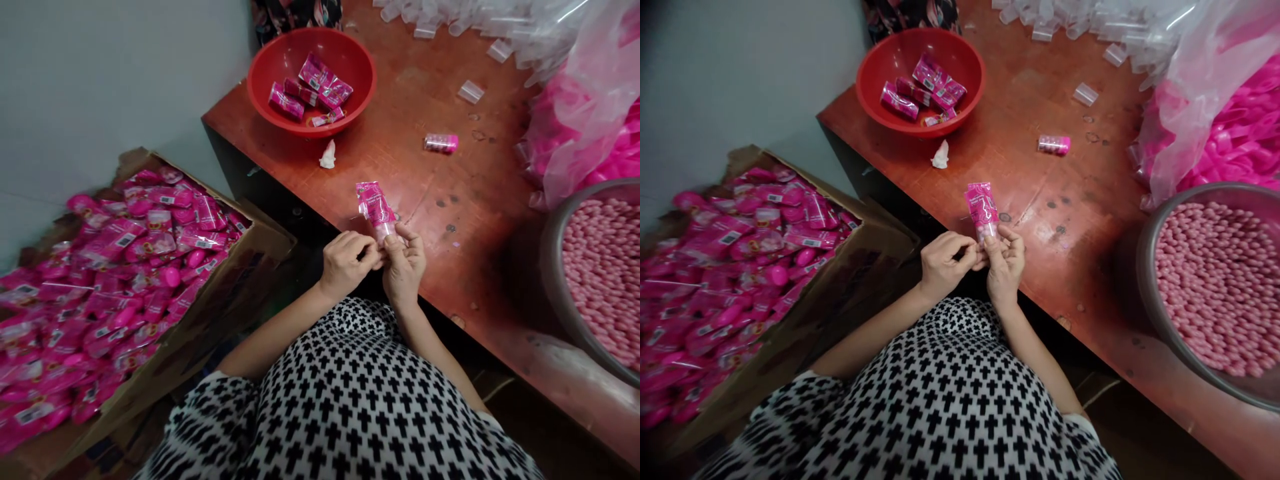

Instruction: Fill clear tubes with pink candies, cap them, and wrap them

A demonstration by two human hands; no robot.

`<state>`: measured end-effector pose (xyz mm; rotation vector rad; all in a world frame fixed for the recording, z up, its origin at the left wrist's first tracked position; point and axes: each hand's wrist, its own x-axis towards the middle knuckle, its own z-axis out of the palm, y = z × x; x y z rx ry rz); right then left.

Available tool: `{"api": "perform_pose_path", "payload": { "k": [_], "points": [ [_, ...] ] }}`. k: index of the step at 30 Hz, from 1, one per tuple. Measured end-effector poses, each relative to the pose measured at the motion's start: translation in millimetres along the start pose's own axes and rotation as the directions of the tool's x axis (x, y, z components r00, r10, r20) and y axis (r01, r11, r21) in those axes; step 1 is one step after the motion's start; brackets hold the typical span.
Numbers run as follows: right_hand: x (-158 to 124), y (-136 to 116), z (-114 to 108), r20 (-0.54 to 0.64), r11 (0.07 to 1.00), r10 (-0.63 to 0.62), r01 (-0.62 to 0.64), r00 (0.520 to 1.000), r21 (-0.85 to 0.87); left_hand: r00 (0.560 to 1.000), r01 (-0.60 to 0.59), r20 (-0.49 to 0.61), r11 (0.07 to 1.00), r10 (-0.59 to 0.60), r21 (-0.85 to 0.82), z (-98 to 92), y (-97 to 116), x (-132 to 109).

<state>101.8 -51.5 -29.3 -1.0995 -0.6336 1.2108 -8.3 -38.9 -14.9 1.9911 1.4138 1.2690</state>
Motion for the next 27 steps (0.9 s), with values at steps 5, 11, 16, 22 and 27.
{"api": "perform_pose_path", "payload": {
  "k": [5,11,16,22,27],
  "points": [
    [2,-4,-2,0.133,0.999,0.014,-0.019,0.991,0.034,0.847,0.475,0.083,0.677,-0.526,-0.562,3.8,-11,3],
    [0,-2,0,0.242,0.997,0.077,-0.080,0.967,0.002,0.701,0.612,0.424,0.178,-0.573,-0.771,12.2,-5,28],
    [5,-4,-5,0.271,0.991,0.121,-0.134,0.955,0.028,0.628,0.673,0.504,0.087,-0.593,-0.735,11.9,0,30],
    [6,-4,-8,0.281,0.992,0.128,-0.129,0.951,-0.014,0.639,0.675,0.516,0.094,-0.571,-0.732,4.4,3,27],
    [3,-8,-6,0.231,0.996,0.017,0.004,0.973,-0.091,0.665,0.632,0.473,0.099,-0.578,-0.769,6.4,9,32]
  ]
}}
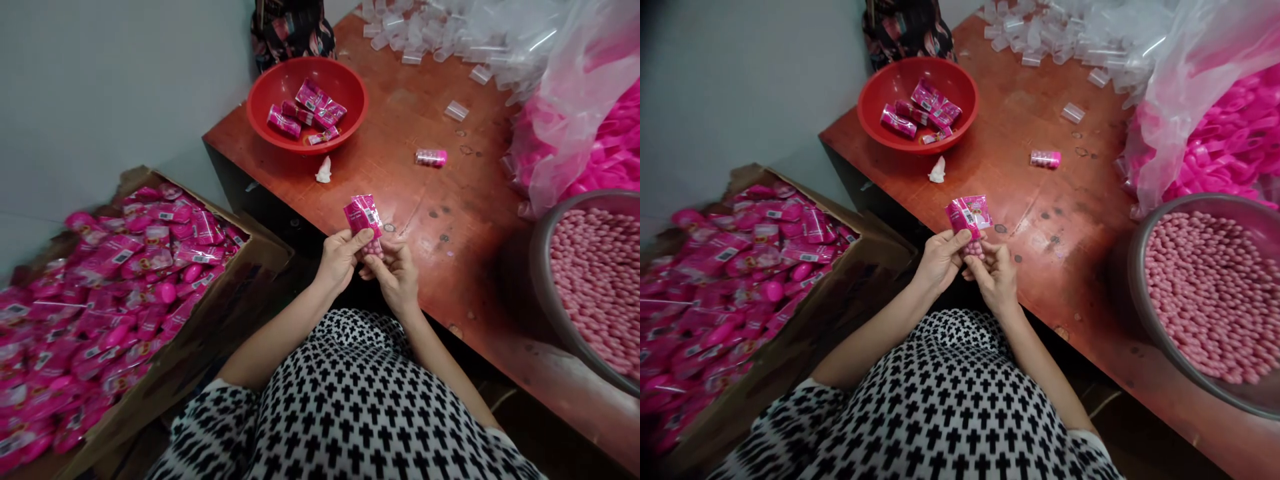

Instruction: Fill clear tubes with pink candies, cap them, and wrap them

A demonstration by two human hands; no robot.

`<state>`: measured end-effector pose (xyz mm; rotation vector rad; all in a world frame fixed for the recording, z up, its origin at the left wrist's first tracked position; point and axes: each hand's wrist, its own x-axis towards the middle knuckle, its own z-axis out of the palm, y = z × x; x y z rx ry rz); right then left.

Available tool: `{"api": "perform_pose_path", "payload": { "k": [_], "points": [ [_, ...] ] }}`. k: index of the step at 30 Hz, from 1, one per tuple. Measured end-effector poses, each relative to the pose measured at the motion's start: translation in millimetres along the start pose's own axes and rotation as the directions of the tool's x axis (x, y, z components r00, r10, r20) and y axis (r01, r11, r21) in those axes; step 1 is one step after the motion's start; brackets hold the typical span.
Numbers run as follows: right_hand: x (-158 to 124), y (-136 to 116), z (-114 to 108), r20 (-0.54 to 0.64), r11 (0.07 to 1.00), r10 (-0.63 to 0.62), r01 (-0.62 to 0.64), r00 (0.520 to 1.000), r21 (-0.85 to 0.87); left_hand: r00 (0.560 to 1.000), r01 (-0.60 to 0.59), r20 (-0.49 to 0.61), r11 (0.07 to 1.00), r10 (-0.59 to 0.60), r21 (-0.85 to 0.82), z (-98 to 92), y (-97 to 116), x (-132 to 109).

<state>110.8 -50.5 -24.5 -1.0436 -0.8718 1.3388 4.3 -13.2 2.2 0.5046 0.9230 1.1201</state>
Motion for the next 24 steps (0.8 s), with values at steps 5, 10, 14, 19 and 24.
{"api": "perform_pose_path", "payload": {
  "k": [5,10,14,19,24],
  "points": [
    [3,-2,-1,0.046,0.980,0.083,-0.090,0.995,0.179,0.998,0.009,0.065,0.994,-0.017,0.110,0.4,-4,-5],
    [9,-3,-6,0.045,0.974,0.132,-0.138,0.990,0.180,0.980,0.050,0.191,0.995,-0.065,0.083,-5.3,-6,-11],
    [17,-2,-10,0.148,0.978,0.174,-0.189,0.974,0.093,0.946,0.124,0.283,0.984,-0.157,0.130,-15.5,-3,-8],
    [17,-4,4,0.279,0.977,0.200,-0.212,0.939,0.011,0.960,0.108,0.237,0.979,-0.147,0.170,-30.7,14,-24],
    [16,-18,9,0.327,0.982,0.185,-0.186,0.927,-0.030,0.842,-0.478,-0.201,0.865,0.501,0.153,-73.8,73,-57]
  ]
}}
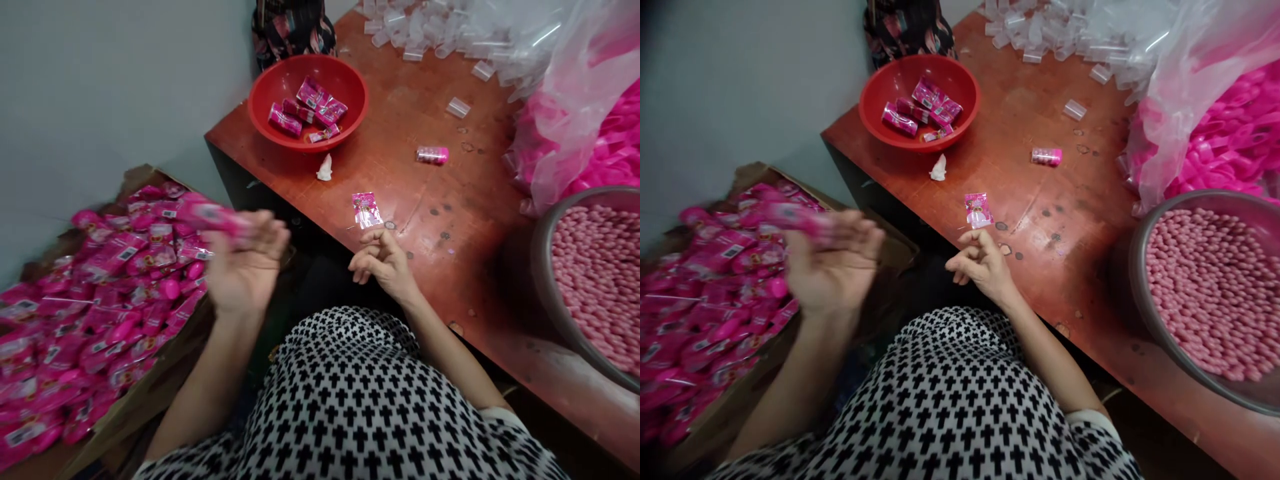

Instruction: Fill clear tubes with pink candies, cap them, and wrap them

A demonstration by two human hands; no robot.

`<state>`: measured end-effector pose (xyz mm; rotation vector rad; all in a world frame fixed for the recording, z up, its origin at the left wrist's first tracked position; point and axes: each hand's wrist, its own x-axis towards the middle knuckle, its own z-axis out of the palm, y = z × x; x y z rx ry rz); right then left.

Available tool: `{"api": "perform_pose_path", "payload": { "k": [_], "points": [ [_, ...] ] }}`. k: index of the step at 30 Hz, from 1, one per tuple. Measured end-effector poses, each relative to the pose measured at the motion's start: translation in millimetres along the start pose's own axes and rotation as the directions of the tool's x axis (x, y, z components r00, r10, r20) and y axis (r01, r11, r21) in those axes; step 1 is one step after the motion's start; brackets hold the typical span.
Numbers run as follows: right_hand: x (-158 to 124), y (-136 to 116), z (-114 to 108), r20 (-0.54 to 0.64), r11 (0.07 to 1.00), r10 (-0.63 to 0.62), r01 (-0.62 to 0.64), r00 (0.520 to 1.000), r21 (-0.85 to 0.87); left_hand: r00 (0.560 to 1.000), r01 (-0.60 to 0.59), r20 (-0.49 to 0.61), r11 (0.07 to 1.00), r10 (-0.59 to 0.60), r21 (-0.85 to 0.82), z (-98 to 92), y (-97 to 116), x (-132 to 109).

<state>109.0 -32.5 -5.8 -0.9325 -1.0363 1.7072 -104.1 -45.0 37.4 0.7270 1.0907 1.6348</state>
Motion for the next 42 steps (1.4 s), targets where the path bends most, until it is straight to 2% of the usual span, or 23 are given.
{"api": "perform_pose_path", "payload": {
  "k": [2,4,5,6,7,8,10,12,15,21,25,31,34,36,40,41,42],
  "points": [
    [0,-5,-9,-0.067,0.999,-0.018,0.016,0.998,-0.039,0.952,-0.215,-0.218,0.977,0.212,0.012,-21.3,11,12],
    [2,-6,-19,-0.138,0.997,-0.028,0.017,0.990,-0.080,0.945,-0.201,-0.245,0.976,0.215,0.084,-28.9,4,25],
    [4,-7,-24,-0.162,0.995,-0.030,0.014,0.986,-0.099,0.966,-0.154,-0.180,0.972,0.186,0.178,-25.8,-7,31],
    [5,-7,-28,-0.177,0.993,-0.031,0.010,0.984,-0.119,0.982,-0.146,-0.069,0.931,0.178,0.334,-18.1,-21,37],
    [7,-7,-31,-0.186,0.990,-0.031,0.005,0.982,-0.139,0.978,-0.205,0.080,0.838,0.192,0.506,-6.9,-36,42],
    [8,-7,-33,-0.191,0.987,-0.032,0.001,0.981,-0.159,0.951,-0.305,0.245,0.712,0.189,0.633,6.6,-52,48],
    [10,-10,-38,-0.201,0.980,-0.033,-0.008,0.979,-0.198,0.866,-0.489,0.469,0.491,0.173,0.721,34.4,-82,59],
    [12,-14,-42,-0.221,0.973,-0.037,-0.016,0.975,-0.231,0.809,-0.575,0.579,0.339,0.100,0.745,55.0,-104,69],
    [16,-21,-53,-0.247,0.963,-0.048,-0.021,0.968,-0.267,0.781,-0.610,0.623,0.258,0.036,0.749,65.8,-124,78],
    [45,-19,-74,-0.280,0.942,-0.116,0.016,0.953,-0.335,0.789,-0.602,0.608,0.307,0.089,0.737,63.4,-134,76],
    [65,-13,-76,-0.224,0.901,-0.211,0.101,0.952,-0.422,0.791,-0.597,0.603,0.344,0.103,0.725,67.4,-134,74],
    [54,-18,-76,-0.284,0.906,-0.219,0.087,0.933,-0.415,0.786,-0.609,0.601,0.355,0.147,0.709,67.0,-139,80],
    [52,-19,-76,-0.330,0.907,-0.231,0.079,0.915,-0.414,0.785,-0.610,0.587,0.413,0.197,0.677,65.0,-140,80],
    [58,-18,-75,-0.335,0.919,-0.242,0.104,0.910,-0.381,0.774,-0.624,0.584,0.449,0.245,0.639,65.2,-137,78],
    [80,-15,-68,-0.245,0.970,-0.157,0.102,0.957,-0.222,0.745,-0.654,0.600,0.500,0.292,0.568,70.6,-125,72],
    [85,-16,-66,-0.236,0.978,-0.137,0.093,0.962,-0.188,0.754,-0.640,0.589,0.532,0.292,0.555,72.4,-121,70],
    [88,-17,-63,-0.240,0.982,-0.128,0.090,0.962,-0.163,0.781,-0.604,0.554,0.578,0.290,0.549,74.0,-116,69]
  ]
}}
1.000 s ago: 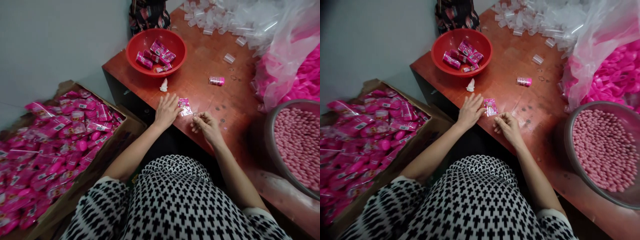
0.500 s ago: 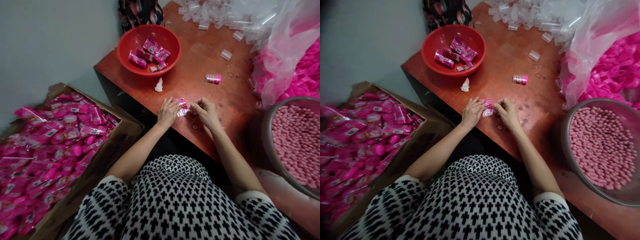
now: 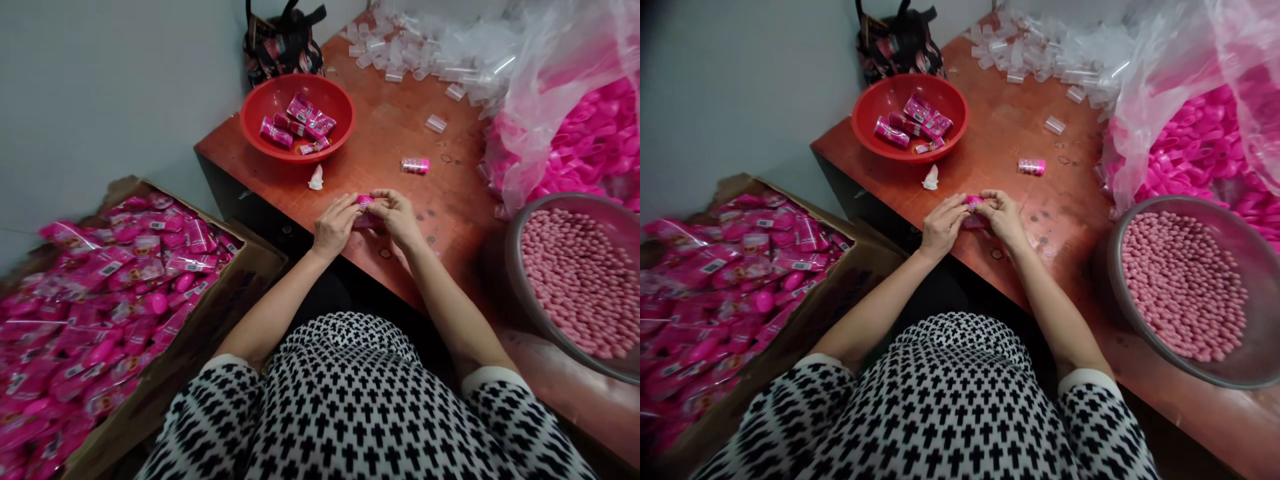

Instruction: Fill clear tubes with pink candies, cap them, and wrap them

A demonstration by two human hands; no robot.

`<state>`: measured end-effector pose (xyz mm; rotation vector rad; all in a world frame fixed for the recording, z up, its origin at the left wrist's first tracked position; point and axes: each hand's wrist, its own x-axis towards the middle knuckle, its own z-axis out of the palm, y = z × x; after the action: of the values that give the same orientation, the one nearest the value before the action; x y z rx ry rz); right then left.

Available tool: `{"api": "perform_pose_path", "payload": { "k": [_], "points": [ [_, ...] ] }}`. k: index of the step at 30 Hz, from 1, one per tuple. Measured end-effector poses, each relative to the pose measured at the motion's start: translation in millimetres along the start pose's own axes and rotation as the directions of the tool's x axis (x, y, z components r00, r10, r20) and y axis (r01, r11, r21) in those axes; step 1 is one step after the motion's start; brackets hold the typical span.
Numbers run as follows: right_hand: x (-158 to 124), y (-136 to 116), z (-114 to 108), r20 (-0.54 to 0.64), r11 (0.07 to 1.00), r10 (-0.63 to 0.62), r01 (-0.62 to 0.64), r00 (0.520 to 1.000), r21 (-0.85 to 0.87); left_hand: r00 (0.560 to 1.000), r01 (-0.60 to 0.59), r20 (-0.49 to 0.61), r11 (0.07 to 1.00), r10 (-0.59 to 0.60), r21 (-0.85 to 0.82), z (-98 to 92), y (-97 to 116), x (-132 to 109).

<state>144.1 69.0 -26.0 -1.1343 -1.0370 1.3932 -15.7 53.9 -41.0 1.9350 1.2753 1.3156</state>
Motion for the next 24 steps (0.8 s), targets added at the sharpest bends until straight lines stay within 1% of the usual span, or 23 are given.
{"api": "perform_pose_path", "payload": {
  "k": [2,3,5,7,9,10,12,14,16,19,21,23,24],
  "points": [
    [1,-4,6,-0.040,1.000,0.006,-0.006,0.999,0.020,0.987,0.144,-0.060,0.982,-0.152,-0.120,-4.0,8,1],
    [1,-7,8,-0.058,1.000,0.011,-0.010,0.998,0.018,0.968,0.232,-0.054,0.955,-0.245,-0.186,-5.6,12,1],
    [-1,-11,12,-0.080,1.000,0.020,-0.019,0.997,0.005,0.906,0.408,0.035,0.849,-0.422,-0.335,-7.6,17,1],
    [-3,-12,13,-0.095,1.000,0.023,-0.025,0.995,-0.018,0.827,0.539,0.155,0.683,-0.541,-0.493,-8.4,20,1],
    [-2,-9,13,-0.127,0.999,0.005,-0.011,0.992,-0.049,0.749,0.602,0.212,0.510,-0.628,-0.615,-9.4,20,1],
    [-1,-7,12,-0.145,0.998,-0.005,-0.004,0.989,-0.068,0.717,0.618,0.225,0.451,-0.660,-0.644,-10.2,19,1],
    [0,-3,10,-0.154,0.994,-0.004,-0.013,0.988,-0.108,0.673,0.641,0.233,0.397,-0.702,-0.656,-12.5,17,1],
    [1,0,11,-0.135,0.991,0.013,-0.031,0.991,-0.132,0.654,0.651,0.232,0.379,-0.720,-0.658,-14.5,15,0],
    [1,0,14,-0.112,0.989,0.013,-0.029,0.994,-0.143,0.658,0.653,0.253,0.369,-0.710,-0.661,-15.3,14,-1],
    [1,-1,19,-0.091,0.981,-0.034,0.016,0.995,-0.193,0.669,0.663,0.302,0.361,-0.679,-0.656,-15.0,14,-1],
    [4,1,19,-0.079,0.974,-0.039,0.020,0.996,-0.224,0.668,0.656,0.285,0.364,-0.688,-0.661,-15.5,12,0],
    [7,5,14,-0.103,0.967,-0.036,0.009,0.994,-0.256,0.667,0.638,0.232,0.381,-0.708,-0.669,-17.8,8,2],
    [9,7,11,-0.118,0.953,-0.048,0.010,0.992,-0.304,0.666,0.632,0.213,0.389,-0.715,-0.671,-19.4,6,2]
  ]
}}
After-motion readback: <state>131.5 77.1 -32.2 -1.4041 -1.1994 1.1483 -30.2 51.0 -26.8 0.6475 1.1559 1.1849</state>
